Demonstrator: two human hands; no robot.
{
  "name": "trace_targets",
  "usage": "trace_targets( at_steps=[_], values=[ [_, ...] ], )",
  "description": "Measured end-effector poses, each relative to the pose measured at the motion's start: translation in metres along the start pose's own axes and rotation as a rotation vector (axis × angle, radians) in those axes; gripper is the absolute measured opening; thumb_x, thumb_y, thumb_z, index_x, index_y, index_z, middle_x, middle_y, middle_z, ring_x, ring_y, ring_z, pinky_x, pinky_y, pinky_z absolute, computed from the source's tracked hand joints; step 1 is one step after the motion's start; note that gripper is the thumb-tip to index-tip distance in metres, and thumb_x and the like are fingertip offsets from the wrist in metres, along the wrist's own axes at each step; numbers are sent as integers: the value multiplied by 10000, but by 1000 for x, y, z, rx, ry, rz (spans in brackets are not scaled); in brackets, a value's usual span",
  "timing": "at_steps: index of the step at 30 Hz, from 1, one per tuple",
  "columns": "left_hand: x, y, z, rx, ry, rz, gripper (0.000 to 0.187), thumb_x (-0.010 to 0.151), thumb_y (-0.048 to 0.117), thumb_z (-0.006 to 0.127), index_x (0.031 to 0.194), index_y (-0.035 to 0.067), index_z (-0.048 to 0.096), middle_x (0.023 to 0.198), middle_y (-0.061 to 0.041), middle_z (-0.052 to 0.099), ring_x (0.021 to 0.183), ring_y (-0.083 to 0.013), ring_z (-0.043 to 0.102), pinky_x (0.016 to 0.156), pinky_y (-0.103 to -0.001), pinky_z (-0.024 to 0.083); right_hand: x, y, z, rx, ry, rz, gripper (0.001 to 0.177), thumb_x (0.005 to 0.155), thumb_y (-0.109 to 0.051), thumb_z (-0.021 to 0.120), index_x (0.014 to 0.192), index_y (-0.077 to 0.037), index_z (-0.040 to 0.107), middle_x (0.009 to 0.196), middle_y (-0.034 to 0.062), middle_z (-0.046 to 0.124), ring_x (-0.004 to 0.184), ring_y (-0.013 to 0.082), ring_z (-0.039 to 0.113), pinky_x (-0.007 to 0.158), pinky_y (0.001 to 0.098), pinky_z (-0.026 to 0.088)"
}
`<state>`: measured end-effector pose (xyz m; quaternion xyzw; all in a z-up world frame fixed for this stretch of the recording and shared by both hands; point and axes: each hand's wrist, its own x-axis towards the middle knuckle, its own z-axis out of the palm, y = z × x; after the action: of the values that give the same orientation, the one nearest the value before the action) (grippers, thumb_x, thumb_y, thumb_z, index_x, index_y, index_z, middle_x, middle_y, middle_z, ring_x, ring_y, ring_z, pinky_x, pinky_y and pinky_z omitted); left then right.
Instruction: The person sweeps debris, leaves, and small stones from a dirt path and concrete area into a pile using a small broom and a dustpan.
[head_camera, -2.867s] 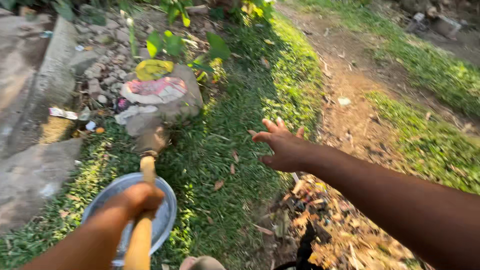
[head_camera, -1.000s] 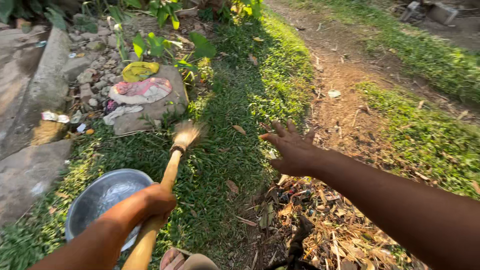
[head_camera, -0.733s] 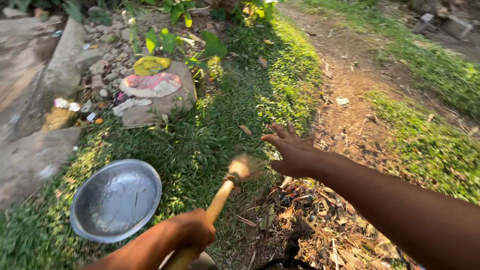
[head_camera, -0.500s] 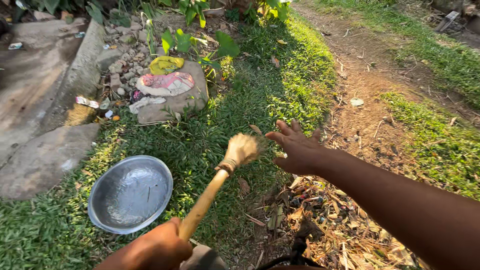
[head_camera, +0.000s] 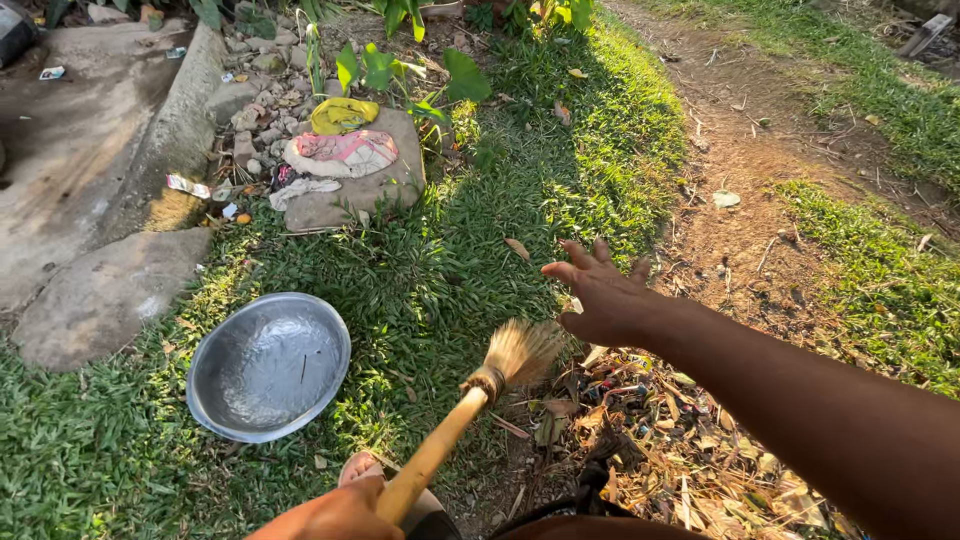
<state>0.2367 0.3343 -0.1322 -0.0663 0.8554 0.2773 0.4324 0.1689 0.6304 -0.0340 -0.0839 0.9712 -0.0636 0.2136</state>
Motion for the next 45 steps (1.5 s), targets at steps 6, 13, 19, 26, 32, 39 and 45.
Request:
trace_targets(
  at_steps=[6, 13, 19, 26, 32, 39, 45],
  values=[
    [-21, -52, -32, -52, 99, -93, 208, 791, 123, 754, 876, -29, 640, 648, -150, 682, 523, -269, 646, 523, -447, 547, -5, 4, 2, -51, 12, 24, 739, 905, -340, 697, 1549, -346, 333, 1737, 57, -35, 1590, 355, -100, 1177, 762, -64],
    [26, -9, -6, 20, 52, -82, 202, 775, 121, 765, 834, -33, 649, 634, -150, 682, 515, -264, 645, 510, -439, 543, -12, 1, 9, -31, -49, 16, 739, 903, -362, 707, 1544, -362, 338, 1736, 64, -50, 1589, 359, -112, 1187, 751, -68],
    [-6, -25, 8, -59, 40, -1, 200, 762, 119, 775, 798, -37, 657, 623, -150, 681, 507, -260, 644, 499, -432, 539, 5, -3, 2, -48, -27, -41, 766, 897, -361, 715, 1552, -350, 319, 1733, 70, -39, 1595, 348, -111, 1177, 771, -54],
    [-51, -134, -60, -352, 217, -87, 200, 746, 118, 786, 756, -42, 666, 610, -149, 680, 498, -255, 644, 487, -424, 534, 41, -32, -21, -79, 14, -155, 753, 908, -371, 701, 1549, -343, 306, 1731, 68, -53, 1587, 360, -116, 1162, 789, -59],
    [34, -177, -179, -400, 474, -296, 237, 805, 140, 740, 744, -82, 684, 618, -186, 670, 486, -310, 629, 492, -476, 528, 93, -57, -38, -80, 5, -171, 765, 896, -359, 707, 1547, -352, 305, 1730, 53, -32, 1582, 384, -92, 1159, 796, -19],
    [205, -154, -242, -518, 156, -156, 184, 847, 94, 697, 959, -49, 665, 715, -174, 606, 543, -322, 621, 534, -505, 536, 182, -84, -80, -92, 22, -151, 754, 890, -351, 713, 1538, -326, 328, 1727, 84, -19, 1583, 403, -73, 1138, 825, 29],
    [164, -131, -230, -242, 71, -99, 217, 836, 112, 708, 986, -37, 659, 753, -173, 623, 600, -317, 636, 580, -491, 540, 254, -137, -130, -69, -8, -184, 765, 882, -328, 713, 1545, -316, 331, 1721, 83, -28, 1583, 390, -105, 1143, 818, 12]
  ],
)
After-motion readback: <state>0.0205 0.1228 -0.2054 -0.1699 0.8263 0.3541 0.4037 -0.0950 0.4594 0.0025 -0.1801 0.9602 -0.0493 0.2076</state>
